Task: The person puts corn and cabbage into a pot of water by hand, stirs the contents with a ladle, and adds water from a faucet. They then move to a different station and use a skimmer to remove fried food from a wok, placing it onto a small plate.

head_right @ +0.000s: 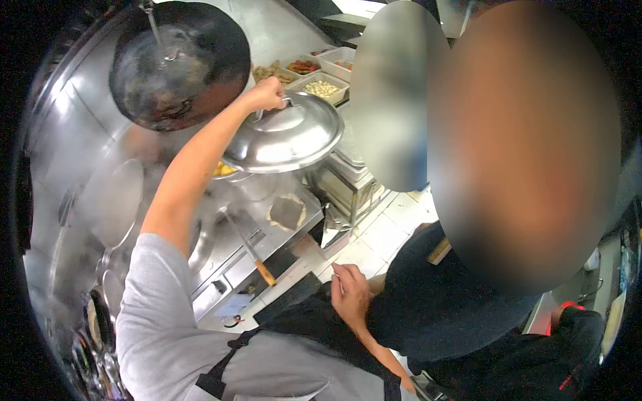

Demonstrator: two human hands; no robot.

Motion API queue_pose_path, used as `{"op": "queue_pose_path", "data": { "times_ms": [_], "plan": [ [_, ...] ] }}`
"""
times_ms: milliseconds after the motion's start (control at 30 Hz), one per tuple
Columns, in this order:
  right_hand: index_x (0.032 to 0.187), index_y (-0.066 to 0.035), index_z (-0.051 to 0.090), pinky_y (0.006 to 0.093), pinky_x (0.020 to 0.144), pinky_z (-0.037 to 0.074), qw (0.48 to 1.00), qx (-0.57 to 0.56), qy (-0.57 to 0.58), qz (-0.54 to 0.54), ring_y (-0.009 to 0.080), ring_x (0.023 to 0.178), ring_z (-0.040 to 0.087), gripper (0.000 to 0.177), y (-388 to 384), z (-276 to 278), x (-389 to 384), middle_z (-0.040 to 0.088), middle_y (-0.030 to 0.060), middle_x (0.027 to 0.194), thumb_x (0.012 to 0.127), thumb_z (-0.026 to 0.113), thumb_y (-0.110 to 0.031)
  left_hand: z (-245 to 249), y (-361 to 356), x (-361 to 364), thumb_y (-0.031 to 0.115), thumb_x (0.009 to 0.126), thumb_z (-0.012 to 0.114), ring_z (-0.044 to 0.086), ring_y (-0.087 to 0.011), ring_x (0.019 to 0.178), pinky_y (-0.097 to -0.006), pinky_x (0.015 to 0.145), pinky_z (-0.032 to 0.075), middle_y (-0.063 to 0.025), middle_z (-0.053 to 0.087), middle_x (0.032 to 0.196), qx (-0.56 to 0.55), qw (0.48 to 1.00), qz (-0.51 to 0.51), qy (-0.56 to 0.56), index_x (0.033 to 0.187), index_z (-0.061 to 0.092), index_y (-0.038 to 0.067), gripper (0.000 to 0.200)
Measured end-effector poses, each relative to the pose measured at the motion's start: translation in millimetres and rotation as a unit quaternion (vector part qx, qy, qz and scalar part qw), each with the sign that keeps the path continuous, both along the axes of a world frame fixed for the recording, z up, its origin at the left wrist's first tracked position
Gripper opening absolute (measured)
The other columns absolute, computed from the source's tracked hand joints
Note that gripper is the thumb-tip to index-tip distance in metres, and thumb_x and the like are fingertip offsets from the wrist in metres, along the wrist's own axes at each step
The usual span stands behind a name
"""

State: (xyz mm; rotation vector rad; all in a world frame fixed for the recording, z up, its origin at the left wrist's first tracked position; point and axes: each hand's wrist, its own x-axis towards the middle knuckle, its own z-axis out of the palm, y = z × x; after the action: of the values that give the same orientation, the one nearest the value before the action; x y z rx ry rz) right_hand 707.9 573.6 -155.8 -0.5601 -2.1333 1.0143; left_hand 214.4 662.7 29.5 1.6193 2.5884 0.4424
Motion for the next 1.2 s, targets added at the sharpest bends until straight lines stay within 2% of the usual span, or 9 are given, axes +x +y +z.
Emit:
{"op": "queue_pose_path", "data": {
  "times_ms": [67,200,367,600,767,967,1100,1133,1200],
  "plan": [
    [0.107,0.000,0.067,0.0378,0.072,0.051,0.998,-0.030,-0.043,-0.019,0.0322,0.080,0.064,0.020,26.5,11.3,10.4,0.064,0.0154,0.092,0.087,0.064,-0.002,-16.3,63.8,-10.2,0.015,0.066,0.076,0.067,-0.0293,0.062,-0.0423,0.063,0.051,-0.0191,0.068,0.069,0.009,0.999,-0.004,0.031,0.072,0.069,-0.002,0.019],
    [0.104,-0.001,0.066,0.0426,0.072,0.049,0.979,0.025,-0.150,-0.137,0.0370,0.080,0.063,0.018,79.1,-6.7,48.9,0.064,0.0175,0.087,0.087,0.062,-0.001,-40.9,175.8,-11.9,0.006,0.070,0.066,0.067,-0.0407,0.102,-0.0469,0.081,0.055,-0.0303,0.068,0.106,-0.050,0.999,0.006,-0.002,0.099,0.067,-0.007,0.032],
    [0.105,-0.002,0.066,0.0440,0.072,0.049,0.922,0.094,-0.268,-0.263,0.0385,0.082,0.062,0.017,102.5,-22.5,80.6,0.063,0.0174,0.090,0.088,0.062,-0.005,-114.3,270.7,-16.3,0.008,0.079,0.066,0.064,-0.0395,0.112,-0.0468,0.092,0.053,-0.0266,0.066,0.117,-0.004,0.999,-0.011,-0.035,0.111,0.066,-0.004,0.034],
    [0.100,0.003,0.069,0.0388,0.077,0.053,0.915,-0.049,-0.271,-0.294,0.0366,0.084,0.069,0.015,81.8,-33.8,79.2,0.069,0.0219,0.090,0.088,0.062,-0.004,-238.1,355.3,-49.0,0.008,0.082,0.065,0.060,-0.0403,0.118,-0.0484,0.097,0.051,-0.0248,0.063,0.125,0.023,0.989,0.029,-0.143,0.117,0.064,0.002,0.036],
    [0.099,0.005,0.071,0.0337,0.068,0.055,0.890,-0.135,-0.285,-0.329,0.0233,0.069,0.070,0.016,65.1,-50.0,85.1,0.070,0.0177,0.079,0.087,0.065,-0.004,-284.8,372.7,-45.3,0.010,0.084,0.062,0.060,-0.0403,0.119,-0.0509,0.099,0.049,-0.0238,0.063,0.124,0.044,0.982,0.060,-0.175,0.117,0.063,0.005,0.033],
    [0.102,0.005,0.070,0.0316,0.061,0.054,0.845,-0.218,-0.371,-0.318,0.0199,0.062,0.068,0.019,53.0,-83.3,117.3,0.069,0.0154,0.071,0.088,0.065,-0.007,-323.7,390.1,-46.7,0.014,0.085,0.061,0.056,-0.0366,0.124,-0.0534,0.100,0.046,-0.0204,0.059,0.130,0.059,0.975,0.079,-0.200,0.114,0.065,0.010,0.029],
    [0.106,0.006,0.069,0.0302,0.061,0.055,0.830,-0.366,-0.322,-0.271,0.0171,0.062,0.069,0.024,29.7,-170.1,182.3,0.072,0.0130,0.078,0.088,0.065,-0.008,-292.0,344.1,23.3,0.012,0.077,0.069,0.056,-0.0364,0.116,-0.0519,0.095,0.046,-0.0171,0.057,0.120,0.225,0.952,0.137,-0.157,0.113,0.068,0.015,0.037],
    [0.110,0.005,0.068,0.0305,0.069,0.057,0.785,-0.474,-0.299,-0.265,0.0156,0.075,0.071,0.027,2.6,-251.0,250.0,0.073,0.0125,0.088,0.091,0.064,-0.014,-298.2,332.1,50.1,0.009,0.075,0.071,0.055,-0.0366,0.116,-0.0483,0.096,0.046,-0.0190,0.056,0.122,0.309,0.922,0.112,-0.206,0.113,0.068,0.011,0.039],
    [0.108,0.005,0.068,0.0313,0.068,0.056,0.787,-0.465,-0.338,-0.224,0.0162,0.074,0.071,0.027,23.3,-265.0,233.1,0.073,0.0127,0.087,0.091,0.064,-0.016,-294.6,276.5,107.9,0.006,0.076,0.069,0.056,-0.0384,0.116,-0.0434,0.099,0.045,-0.0207,0.058,0.121,0.401,0.849,0.023,-0.343,0.118,0.064,0.001,0.042]
  ]
}}
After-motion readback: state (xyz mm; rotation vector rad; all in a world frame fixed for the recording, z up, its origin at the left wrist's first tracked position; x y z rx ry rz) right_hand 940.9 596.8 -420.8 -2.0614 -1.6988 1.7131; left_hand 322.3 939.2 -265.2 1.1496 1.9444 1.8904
